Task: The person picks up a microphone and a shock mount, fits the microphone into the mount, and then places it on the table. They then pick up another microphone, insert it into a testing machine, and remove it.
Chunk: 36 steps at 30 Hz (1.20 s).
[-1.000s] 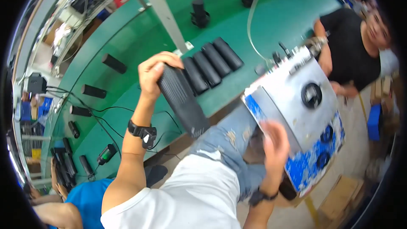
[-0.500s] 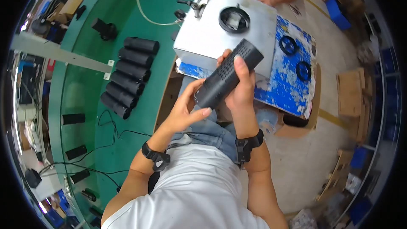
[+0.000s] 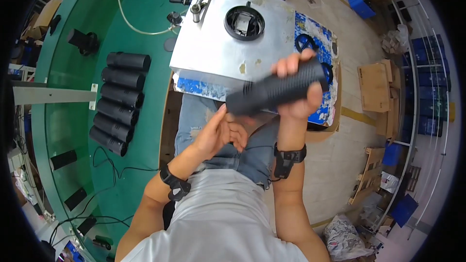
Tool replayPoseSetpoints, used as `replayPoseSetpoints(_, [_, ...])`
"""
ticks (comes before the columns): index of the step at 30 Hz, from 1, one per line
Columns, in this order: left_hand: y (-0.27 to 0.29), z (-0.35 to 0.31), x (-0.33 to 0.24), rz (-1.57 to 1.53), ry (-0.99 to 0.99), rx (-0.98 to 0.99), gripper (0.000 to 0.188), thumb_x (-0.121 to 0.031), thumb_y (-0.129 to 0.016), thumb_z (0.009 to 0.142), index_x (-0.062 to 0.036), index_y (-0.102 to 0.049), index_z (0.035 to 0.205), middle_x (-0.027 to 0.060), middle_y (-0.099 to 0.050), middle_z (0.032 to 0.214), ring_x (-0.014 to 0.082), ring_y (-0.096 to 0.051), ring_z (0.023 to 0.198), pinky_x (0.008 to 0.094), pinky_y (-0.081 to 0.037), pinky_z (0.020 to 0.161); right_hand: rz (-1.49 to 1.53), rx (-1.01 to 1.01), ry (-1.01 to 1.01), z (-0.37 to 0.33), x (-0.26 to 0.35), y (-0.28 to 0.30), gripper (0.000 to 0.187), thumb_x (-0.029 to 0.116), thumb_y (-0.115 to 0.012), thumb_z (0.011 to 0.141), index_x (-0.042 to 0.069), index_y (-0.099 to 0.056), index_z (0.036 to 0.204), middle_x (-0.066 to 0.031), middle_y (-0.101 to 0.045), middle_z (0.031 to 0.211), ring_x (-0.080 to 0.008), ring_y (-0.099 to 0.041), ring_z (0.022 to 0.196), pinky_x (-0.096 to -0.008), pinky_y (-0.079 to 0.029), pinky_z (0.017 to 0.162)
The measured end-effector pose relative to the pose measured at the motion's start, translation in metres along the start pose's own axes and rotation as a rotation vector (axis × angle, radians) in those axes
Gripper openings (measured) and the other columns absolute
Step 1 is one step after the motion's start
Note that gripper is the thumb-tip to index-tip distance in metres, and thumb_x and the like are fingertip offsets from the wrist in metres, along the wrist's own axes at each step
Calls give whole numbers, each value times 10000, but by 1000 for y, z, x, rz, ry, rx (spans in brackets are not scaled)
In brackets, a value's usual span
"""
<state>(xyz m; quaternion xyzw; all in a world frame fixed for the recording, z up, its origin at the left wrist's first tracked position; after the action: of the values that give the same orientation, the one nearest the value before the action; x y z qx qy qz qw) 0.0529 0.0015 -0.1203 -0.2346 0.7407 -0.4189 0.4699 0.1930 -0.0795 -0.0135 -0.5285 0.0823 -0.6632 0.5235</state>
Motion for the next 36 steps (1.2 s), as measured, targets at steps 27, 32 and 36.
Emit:
replayPoseSetpoints(27, [58,-27,-70,314,-226,-209,220,-194,-480,957,-27,-568,1070,62,-631,848,131,-600,792,245,-448,700,-934,316,-279,146,-76,46,298,35,-688,777,17,-561,1046,-75,-644,940,-141,-609,891,-282,-472,839])
replayPoseSetpoints(32, [63,-32,-146,491,-622,-472,176,-146,-537,932,-7,-576,1032,64,-627,804,109,-576,701,239,-445,646,-1154,-261,277,117,-76,45,239,7,-701,761,6,-553,950,-54,-641,841,-113,-599,756,-242,-483,737])
replayPoseSetpoints(36, [95,10,-253,896,-919,-685,211,-152,-582,887,2,-578,1031,93,-642,840,159,-607,780,279,-471,710,-1146,-183,270,123,-68,49,261,14,-704,760,17,-539,963,-52,-638,849,-93,-578,749,-228,-474,722])
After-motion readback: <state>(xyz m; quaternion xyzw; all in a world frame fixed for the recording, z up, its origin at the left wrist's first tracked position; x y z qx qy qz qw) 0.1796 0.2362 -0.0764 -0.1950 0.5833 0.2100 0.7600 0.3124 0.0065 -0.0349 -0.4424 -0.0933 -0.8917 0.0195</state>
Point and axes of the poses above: each hand's wrist, its own z-axis towards the middle knuckle, its own y-axis out of the back of the hand, x = y × z, the point moved 6 cm from there along z, towards the middle knuckle
